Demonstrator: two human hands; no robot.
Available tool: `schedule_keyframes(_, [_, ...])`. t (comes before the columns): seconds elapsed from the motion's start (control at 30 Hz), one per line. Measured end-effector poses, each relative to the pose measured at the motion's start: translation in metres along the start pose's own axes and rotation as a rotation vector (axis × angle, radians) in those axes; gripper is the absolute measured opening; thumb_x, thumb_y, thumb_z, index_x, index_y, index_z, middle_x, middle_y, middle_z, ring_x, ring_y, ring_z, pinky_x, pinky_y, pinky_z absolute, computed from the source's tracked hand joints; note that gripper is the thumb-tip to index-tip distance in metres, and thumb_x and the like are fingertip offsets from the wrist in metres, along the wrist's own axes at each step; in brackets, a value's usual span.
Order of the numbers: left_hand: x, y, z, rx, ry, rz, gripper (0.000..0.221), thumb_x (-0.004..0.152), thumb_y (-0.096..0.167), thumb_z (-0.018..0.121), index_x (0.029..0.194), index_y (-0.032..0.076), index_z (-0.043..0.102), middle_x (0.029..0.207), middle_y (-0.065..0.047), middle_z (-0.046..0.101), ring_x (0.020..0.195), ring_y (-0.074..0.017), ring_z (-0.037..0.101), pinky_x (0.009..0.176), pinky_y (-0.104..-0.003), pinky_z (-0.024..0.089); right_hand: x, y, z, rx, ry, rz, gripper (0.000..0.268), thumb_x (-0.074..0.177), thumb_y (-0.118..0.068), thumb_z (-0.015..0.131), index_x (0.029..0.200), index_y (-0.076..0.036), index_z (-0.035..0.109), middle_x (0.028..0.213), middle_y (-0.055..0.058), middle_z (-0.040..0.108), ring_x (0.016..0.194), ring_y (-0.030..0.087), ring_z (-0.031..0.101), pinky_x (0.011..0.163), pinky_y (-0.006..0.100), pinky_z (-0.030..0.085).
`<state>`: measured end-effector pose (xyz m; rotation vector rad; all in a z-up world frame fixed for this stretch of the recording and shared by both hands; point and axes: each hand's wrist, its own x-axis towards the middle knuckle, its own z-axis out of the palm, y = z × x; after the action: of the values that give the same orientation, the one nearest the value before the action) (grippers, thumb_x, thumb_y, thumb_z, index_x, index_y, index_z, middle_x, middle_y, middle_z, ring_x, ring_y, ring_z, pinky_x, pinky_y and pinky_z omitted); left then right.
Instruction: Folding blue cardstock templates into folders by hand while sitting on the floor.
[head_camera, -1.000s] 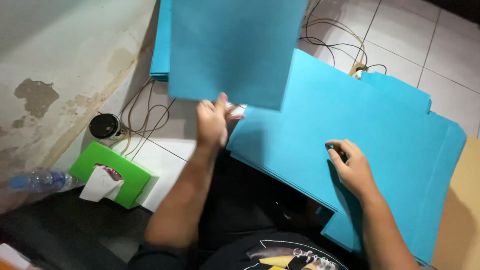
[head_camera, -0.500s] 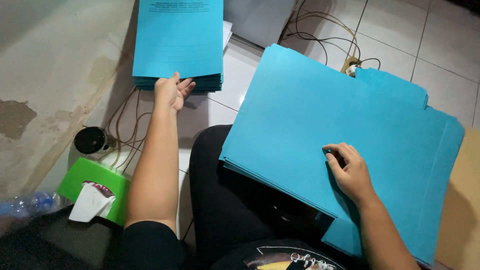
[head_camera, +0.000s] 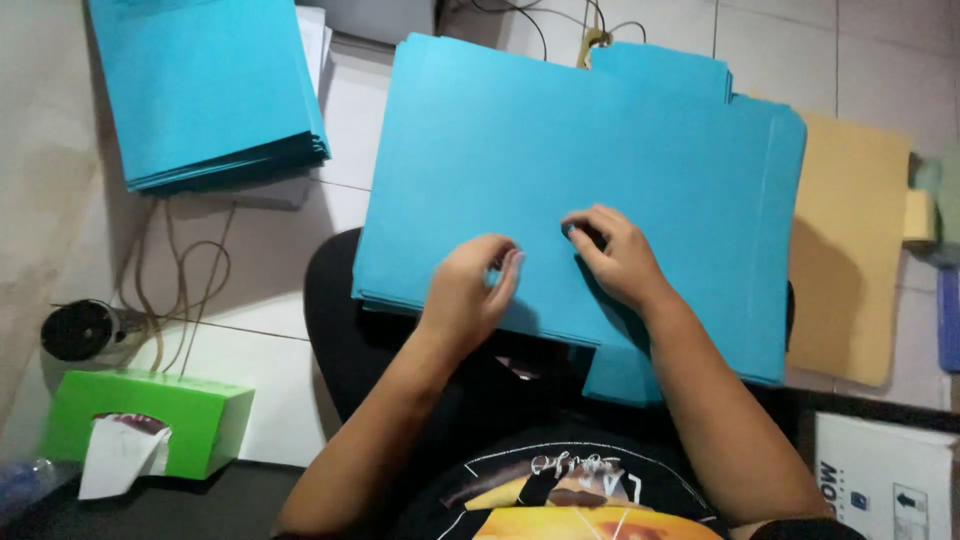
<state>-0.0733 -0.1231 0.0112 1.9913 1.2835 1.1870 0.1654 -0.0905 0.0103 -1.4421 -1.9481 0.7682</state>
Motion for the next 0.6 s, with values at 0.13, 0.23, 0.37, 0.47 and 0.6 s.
schedule_keyframes(0.13, [-0.021,0.025,0.062,0.110,-0.273,0.370,0.045,0.086,0.029,0.079,0.125,0.015,0.062,0.126,-0.007,0.065,0.126,-0.0301,0.060,0.101,-0.047,0.050,-0.035,0.007,-0.019,-0.011,-0.001,-0.007,0.017,0.103,-0.015,0.060,0.116,-0.008,0.069,0.091,0.015,0.064,0.090,0.035,0.062,0.082,0.047,0.051])
schedule_keyframes(0.23, [-0.020,0.030,0.067,0.195,-0.452,0.446,0.075,0.081,0.054,0.080,0.139,0.012,0.056,0.144,-0.015,0.057,0.143,-0.0404,0.044,0.117,-0.061,0.034,-0.072,0.007,-0.039,-0.027,0.018,0.000,0.018,0.103,-0.013,0.060,0.117,-0.005,0.068,0.097,0.019,0.063,0.098,0.043,0.061,0.086,0.052,0.051])
schedule_keyframes(0.37, [-0.014,0.029,0.065,0.269,-0.629,0.373,0.099,0.062,0.062,0.088,0.144,0.016,0.056,0.161,-0.011,0.043,0.152,-0.0390,0.032,0.124,-0.060,0.019,-0.127,0.003,-0.055,-0.194,-0.015,0.001,0.027,0.094,-0.022,0.070,0.119,-0.013,0.068,0.109,0.011,0.061,0.112,0.039,0.059,0.098,0.052,0.046])
schedule_keyframes(0.47, [-0.014,0.029,0.064,0.269,-0.654,0.356,0.103,0.058,0.059,0.090,0.145,0.018,0.055,0.162,-0.010,0.043,0.152,-0.0376,0.033,0.124,-0.059,0.019,-0.154,-0.012,-0.059,-0.297,-0.119,0.031,0.050,0.085,-0.034,0.076,0.131,-0.018,0.063,0.126,0.009,0.055,0.126,0.038,0.051,0.105,0.053,0.042])
schedule_keyframes(0.6, [-0.013,0.029,0.064,0.269,-0.661,0.332,0.104,0.055,0.057,0.092,0.146,0.019,0.056,0.162,-0.009,0.044,0.152,-0.0364,0.033,0.124,-0.059,0.019,-0.167,-0.031,-0.063,-0.460,-0.266,0.018,0.086,0.073,-0.045,0.086,0.147,-0.016,0.052,0.145,0.015,0.047,0.141,0.043,0.040,0.113,0.058,0.035])
